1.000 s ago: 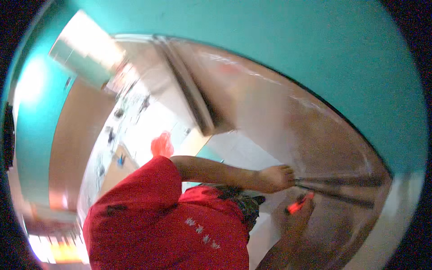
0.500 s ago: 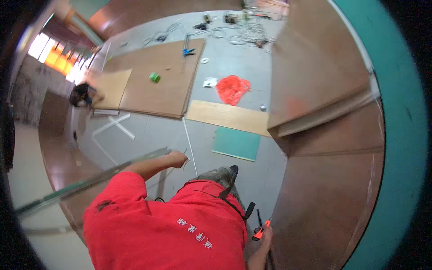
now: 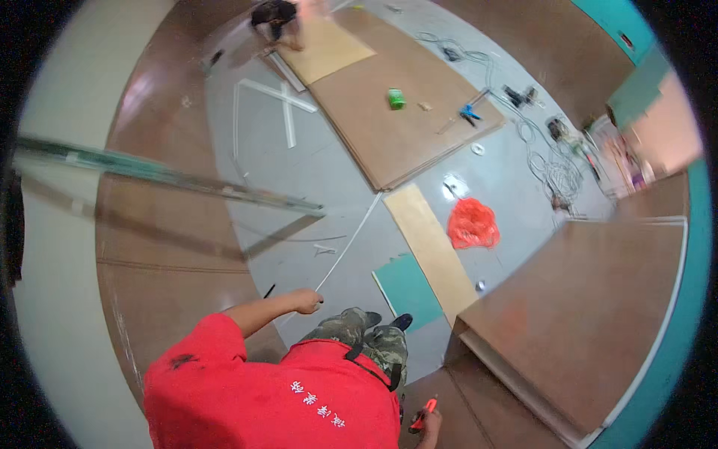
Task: Installing a black rubber sealant or edge trim strip onto the side of a wooden panel using a utility knife and hammer.
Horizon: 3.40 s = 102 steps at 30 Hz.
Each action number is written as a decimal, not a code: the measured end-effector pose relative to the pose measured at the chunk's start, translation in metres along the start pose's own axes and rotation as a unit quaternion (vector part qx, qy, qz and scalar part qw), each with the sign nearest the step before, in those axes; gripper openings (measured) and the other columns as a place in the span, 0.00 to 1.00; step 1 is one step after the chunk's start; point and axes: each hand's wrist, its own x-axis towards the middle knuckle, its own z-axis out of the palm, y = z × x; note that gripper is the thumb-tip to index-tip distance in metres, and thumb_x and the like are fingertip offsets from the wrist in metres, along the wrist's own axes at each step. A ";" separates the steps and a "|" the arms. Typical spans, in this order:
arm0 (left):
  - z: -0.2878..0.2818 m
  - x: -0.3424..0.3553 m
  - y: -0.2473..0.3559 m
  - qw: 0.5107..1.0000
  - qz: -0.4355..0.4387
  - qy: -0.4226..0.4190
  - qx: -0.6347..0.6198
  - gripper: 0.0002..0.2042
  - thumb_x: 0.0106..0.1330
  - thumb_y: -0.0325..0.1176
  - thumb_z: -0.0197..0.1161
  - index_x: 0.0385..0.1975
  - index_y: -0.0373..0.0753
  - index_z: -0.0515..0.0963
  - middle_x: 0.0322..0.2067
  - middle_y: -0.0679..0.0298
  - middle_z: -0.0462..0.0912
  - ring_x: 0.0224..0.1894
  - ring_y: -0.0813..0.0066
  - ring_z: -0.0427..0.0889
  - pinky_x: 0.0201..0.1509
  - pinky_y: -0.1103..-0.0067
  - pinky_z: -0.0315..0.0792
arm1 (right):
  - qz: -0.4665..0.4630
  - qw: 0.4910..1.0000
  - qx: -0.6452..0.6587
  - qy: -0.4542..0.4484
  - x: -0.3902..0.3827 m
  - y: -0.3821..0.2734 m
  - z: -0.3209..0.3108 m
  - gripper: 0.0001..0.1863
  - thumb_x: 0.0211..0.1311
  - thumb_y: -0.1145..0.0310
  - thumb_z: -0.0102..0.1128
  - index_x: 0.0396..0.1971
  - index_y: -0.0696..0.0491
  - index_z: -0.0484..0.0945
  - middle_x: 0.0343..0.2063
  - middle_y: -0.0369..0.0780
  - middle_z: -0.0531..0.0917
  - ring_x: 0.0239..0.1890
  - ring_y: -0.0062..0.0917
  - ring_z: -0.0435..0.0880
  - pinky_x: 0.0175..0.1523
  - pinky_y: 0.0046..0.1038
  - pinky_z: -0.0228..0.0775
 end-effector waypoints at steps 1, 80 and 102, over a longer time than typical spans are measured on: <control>0.002 -0.004 0.005 1.000 -0.004 0.015 -0.026 0.17 0.58 0.34 0.52 0.46 0.39 0.80 0.44 0.48 0.82 0.48 0.47 0.80 0.51 0.58 0.74 | 0.004 1.000 -0.026 -0.011 0.005 -0.011 -0.006 0.08 0.61 0.70 0.57 0.28 0.59 0.73 0.19 0.43 0.77 0.18 0.33 0.79 0.23 0.35 0.74; -1.040 0.987 0.499 0.984 0.124 0.130 -0.014 0.19 0.66 0.42 0.54 0.48 0.35 0.79 0.48 0.47 0.81 0.52 0.50 0.79 0.56 0.65 0.72 | -0.115 0.958 0.126 0.229 0.505 -1.223 -0.236 0.16 0.58 0.60 0.67 0.17 0.52 0.74 0.19 0.32 0.75 0.20 0.16 0.71 0.27 0.24 0.64; -1.098 1.255 1.294 0.955 0.281 0.043 -0.088 0.30 0.64 0.44 0.59 0.62 0.34 0.65 0.54 0.43 0.75 0.56 0.47 0.75 0.61 0.64 0.69 | -0.171 0.969 0.174 -0.041 0.882 -1.708 -0.623 0.15 0.62 0.64 0.65 0.45 0.54 0.81 0.32 0.34 0.83 0.30 0.16 0.80 0.36 0.20 0.72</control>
